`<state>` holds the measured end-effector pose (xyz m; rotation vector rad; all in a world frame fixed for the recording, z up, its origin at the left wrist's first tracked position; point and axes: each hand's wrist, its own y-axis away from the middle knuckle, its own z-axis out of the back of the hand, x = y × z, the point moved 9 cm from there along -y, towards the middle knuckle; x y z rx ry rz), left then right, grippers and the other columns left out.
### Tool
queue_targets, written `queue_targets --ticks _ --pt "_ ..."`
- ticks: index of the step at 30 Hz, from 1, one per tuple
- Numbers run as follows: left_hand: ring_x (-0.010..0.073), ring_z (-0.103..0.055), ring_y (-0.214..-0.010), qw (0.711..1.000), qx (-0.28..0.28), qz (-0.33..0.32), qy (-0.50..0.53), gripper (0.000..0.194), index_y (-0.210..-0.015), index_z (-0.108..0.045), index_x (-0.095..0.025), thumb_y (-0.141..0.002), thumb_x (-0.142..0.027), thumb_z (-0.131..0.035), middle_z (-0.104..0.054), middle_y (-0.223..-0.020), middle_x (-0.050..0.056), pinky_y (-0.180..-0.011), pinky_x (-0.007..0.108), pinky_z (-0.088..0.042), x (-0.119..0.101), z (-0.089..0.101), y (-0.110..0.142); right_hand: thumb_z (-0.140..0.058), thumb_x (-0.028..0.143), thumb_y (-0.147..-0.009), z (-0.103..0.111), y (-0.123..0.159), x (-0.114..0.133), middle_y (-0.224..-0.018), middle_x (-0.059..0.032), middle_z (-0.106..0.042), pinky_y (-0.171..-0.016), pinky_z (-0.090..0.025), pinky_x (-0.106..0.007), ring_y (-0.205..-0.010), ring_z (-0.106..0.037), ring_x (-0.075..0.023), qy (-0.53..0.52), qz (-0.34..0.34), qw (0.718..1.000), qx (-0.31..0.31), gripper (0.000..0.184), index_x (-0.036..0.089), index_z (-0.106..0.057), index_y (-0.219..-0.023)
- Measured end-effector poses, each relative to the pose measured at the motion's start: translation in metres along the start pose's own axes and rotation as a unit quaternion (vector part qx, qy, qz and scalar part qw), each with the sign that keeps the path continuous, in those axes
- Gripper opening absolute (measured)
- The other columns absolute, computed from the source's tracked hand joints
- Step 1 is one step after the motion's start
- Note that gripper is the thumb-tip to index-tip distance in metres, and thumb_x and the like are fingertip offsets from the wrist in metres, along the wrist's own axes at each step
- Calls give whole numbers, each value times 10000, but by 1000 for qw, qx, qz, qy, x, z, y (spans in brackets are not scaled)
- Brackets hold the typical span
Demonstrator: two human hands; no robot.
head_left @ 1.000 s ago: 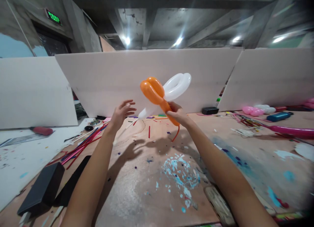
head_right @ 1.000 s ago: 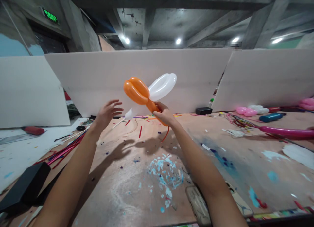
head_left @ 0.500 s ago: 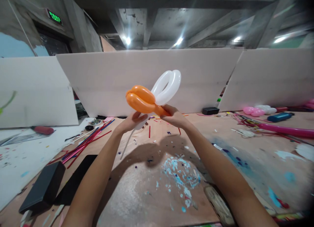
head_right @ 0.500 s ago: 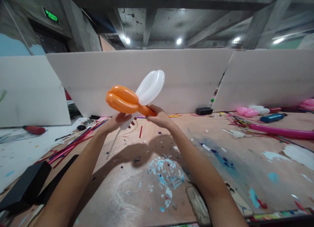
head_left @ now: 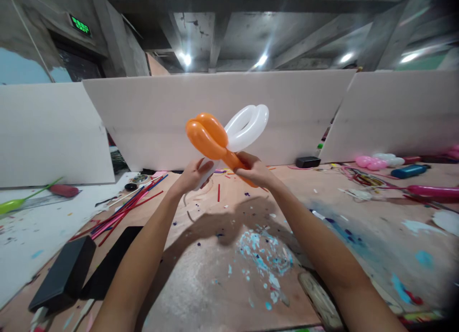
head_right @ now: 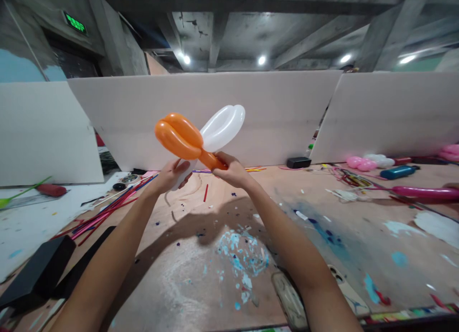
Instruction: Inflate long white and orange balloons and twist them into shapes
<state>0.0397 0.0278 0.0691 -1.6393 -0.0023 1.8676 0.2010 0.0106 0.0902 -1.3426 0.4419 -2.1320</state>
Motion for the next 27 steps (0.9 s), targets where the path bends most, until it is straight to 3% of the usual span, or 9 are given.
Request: queue_targets --ticks 7,15,27 --pt "65 -430 -373 1000 12 5 -16 562 -694 -464 -178 -767 -723 -578 -458 -563 -20 -336 189 -299 2 2 0 -576 195 -701 6 -1 -2 -923 -19 -633 -703 -436 -301 -805 -556 -175 -16 -15 1000 -15 409 223 -643 -1103" --pt "87 -450 -413 998 37 -11 -55 446 -748 -519 -185 -820 -618 -598 -486 -549 -24 -393 208 -344 -7 1 3 -571 192 -716 -1 -2 -6 -889 -11 -611 -707 -422 -298 -781 -553 -158 1 -3 1000 13 340 216 -623 -1051" --pt "77 -447 -419 988 68 1 -141 508 -701 -507 -160 -871 -639 -493 -499 -488 -22 -429 185 -349 1 13 5 -563 196 -711 -2 -2 -9 -914 -12 -617 -710 -418 -283 -817 -565 -157 10 -1 1000 22 379 198 -626 -1084"
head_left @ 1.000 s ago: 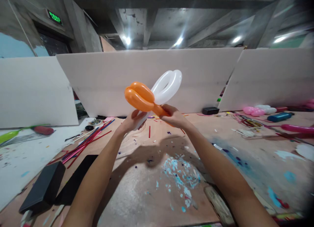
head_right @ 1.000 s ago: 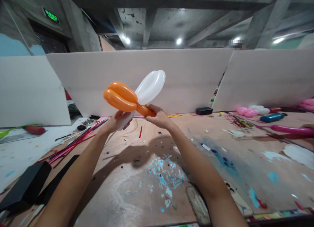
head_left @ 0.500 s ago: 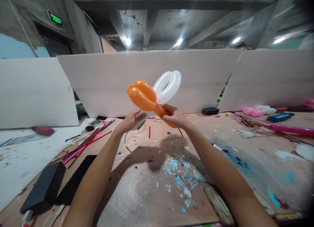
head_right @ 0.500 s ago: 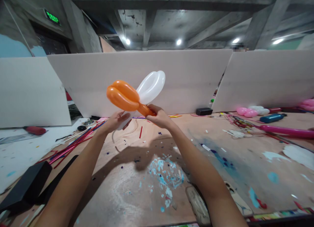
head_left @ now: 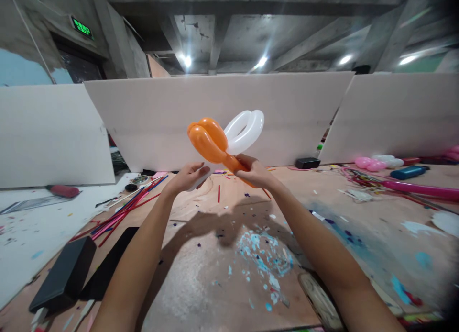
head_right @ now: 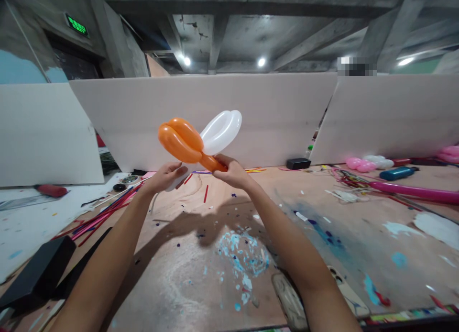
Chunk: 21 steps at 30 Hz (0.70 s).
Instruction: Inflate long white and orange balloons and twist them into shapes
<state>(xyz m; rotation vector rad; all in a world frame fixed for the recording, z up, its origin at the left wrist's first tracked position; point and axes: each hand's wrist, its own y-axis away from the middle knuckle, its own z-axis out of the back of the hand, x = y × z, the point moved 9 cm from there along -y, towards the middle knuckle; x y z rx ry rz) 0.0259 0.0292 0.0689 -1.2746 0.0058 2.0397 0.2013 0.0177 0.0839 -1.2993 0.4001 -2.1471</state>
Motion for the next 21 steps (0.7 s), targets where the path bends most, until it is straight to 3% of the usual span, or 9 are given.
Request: queue_targets --ticks 5,8,10,16,21 --pt "101 -532 -531 997 -46 -1 -60 387 -863 -599 -140 -809 -520 -650 -593 -641 6 -508 206 -421 0 8 -3 -567 200 -707 2 0 -4 -948 -29 -637 -705 -434 -291 -805 -577 -162 20 -11 1000 -10 466 203 -580 -1173" --pt "154 -612 -713 998 -60 -20 -10 444 -1022 -616 -134 -774 -496 -685 -667 -911 78 -620 256 -491 -3 7 -6 -565 197 -711 3 0 -6 -981 -29 -643 -726 -447 -305 -833 -590 -174 35 -13 999 -21 516 225 -540 -1226" --pt "184 -623 -760 997 -64 -20 40 469 -1030 -616 -135 -763 -514 -684 -671 -972 101 -643 286 -509 -3 3 -7 -557 194 -718 -1 1 -4 -995 -33 -647 -745 -455 -320 -849 -595 -184 51 -10 999 -8 507 223 -535 -1224" --pt "201 -638 -753 984 -71 -1 162 433 -1023 -607 -153 -773 -500 -674 -672 -970 87 -660 326 -528 -2 -15 -10 -453 240 -838 -25 8 22 -1040 -75 -648 -805 -463 -404 -860 -591 -220 100 34 994 14 403 205 -482 -1238" --pt "127 -555 -576 967 -122 -14 224 386 -881 -597 -148 -765 -506 -682 -591 -701 6 -553 259 -471 -9 -14 -12 -684 514 -770 -23 13 32 -982 -68 -626 -717 -496 -386 -809 -620 -227 72 24 995 -71 551 219 -430 -1160"
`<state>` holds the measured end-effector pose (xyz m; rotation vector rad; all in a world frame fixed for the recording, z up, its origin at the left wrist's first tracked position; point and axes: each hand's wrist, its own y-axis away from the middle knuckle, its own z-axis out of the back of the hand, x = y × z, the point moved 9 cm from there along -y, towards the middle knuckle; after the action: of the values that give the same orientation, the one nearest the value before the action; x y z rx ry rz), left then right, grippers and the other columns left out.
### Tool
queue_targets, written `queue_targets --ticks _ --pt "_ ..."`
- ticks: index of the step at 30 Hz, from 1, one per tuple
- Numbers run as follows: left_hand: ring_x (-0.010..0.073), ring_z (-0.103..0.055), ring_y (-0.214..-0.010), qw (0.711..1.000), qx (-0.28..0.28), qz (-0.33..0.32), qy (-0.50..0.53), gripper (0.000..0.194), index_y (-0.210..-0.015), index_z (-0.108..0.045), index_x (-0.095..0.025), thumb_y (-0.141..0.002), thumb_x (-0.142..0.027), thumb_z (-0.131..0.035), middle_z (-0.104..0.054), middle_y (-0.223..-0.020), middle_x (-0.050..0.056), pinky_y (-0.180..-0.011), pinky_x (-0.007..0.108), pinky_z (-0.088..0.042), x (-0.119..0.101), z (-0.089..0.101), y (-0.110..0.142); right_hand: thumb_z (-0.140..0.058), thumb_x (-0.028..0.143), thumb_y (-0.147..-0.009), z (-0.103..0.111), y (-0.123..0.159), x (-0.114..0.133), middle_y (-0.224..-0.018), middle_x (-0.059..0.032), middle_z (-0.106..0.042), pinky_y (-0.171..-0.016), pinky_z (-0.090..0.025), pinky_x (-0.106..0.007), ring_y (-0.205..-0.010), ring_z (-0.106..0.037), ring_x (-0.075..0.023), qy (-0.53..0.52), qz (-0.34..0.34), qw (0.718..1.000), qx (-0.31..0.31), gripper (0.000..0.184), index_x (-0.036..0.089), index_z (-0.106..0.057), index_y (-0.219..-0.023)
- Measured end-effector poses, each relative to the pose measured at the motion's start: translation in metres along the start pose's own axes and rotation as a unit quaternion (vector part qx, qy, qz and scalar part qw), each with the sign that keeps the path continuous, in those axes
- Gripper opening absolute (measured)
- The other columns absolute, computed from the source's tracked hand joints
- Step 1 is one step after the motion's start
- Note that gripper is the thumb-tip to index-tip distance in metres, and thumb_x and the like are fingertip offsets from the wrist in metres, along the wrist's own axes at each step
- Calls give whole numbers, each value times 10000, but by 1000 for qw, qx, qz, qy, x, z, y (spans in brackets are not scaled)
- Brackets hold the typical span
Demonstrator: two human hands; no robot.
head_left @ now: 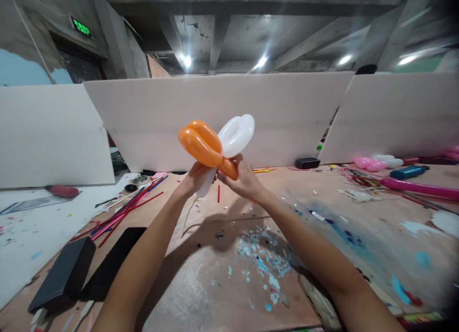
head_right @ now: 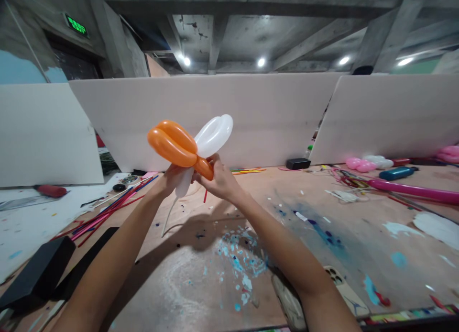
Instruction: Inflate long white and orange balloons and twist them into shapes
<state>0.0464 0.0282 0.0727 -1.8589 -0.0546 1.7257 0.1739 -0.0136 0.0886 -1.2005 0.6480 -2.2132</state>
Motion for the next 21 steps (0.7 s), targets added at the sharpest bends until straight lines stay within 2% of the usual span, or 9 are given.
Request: queue_targets --ticks 2,5,9,13,16,18,19,21 --pt "110 -521 -508 1000 8 2 -8 392 -825 -582 -145 -817 -534 -624 -552 -635 -5 -490 241 -430 -6 -6 2 -624 572 -814 -6 -1 -4 -906 -44 -604 -616 -501 -335 -706 -619 -186 -90 -26 995 30 479 219 -455 -1091" --pt "106 -532 -507 999 42 15 -4 411 -796 -577 -140 -840 -547 -596 -560 -654 7 -478 232 -424 -14 -15 6 -537 610 -864 -20 -2 -8 -899 -44 -596 -510 -486 -273 -634 -622 -150 -239 -56 962 121 435 208 -498 -1026" --pt "132 -597 -603 996 68 48 34 432 -989 -600 -152 -780 -522 -675 -636 -804 40 -519 238 -469 -14 -17 8 -545 571 -873 -25 -3 -15 -813 -25 -598 -484 -482 -257 -568 -594 -128 -366 -83 913 156 391 195 -546 -980" --pt "127 -603 -615 987 72 91 110 456 -1039 -575 -168 -746 -483 -722 -642 -865 39 -528 244 -495 -5 -12 9 -524 570 -862 -32 3 -18 -688 -21 -601 -475 -485 -261 -532 -563 -136 -452 -131 860 197 414 167 -585 -938" --pt "143 -635 -686 983 73 82 146 436 -1053 -567 -180 -727 -398 -757 -645 -880 32 -570 246 -518 -7 -11 9 -505 609 -844 -37 8 -13 -671 -23 -603 -459 -482 -258 -508 -553 -133 -470 -149 839 232 475 154 -600 -945" --pt "163 -653 -741 983 63 71 158 426 -1065 -562 -183 -730 -362 -755 -652 -892 33 -602 258 -533 -10 -10 8 -470 654 -838 -37 8 -10 -684 -26 -594 -459 -494 -280 -497 -553 -136 -464 -153 840 236 525 153 -596 -934" --pt "167 -655 -748 984 58 65 157 421 -1069 -562 -180 -733 -349 -751 -653 -890 33 -608 263 -536 -11 -9 8 -468 666 -836 -36 7 -10 -720 -32 -599 -470 -504 -295 -514 -566 -143 -447 -150 853 222 533 159 -588 -946" --pt "158 -648 -719 987 43 56 144 423 -1083 -560 -174 -733 -319 -747 -655 -882 30 -600 259 -531 -12 -9 8 -569 651 -794 -24 1 -9 -856 -52 -618 -542 -537 -320 -630 -616 -167 -380 -117 905 148 514 185 -561 -1011"
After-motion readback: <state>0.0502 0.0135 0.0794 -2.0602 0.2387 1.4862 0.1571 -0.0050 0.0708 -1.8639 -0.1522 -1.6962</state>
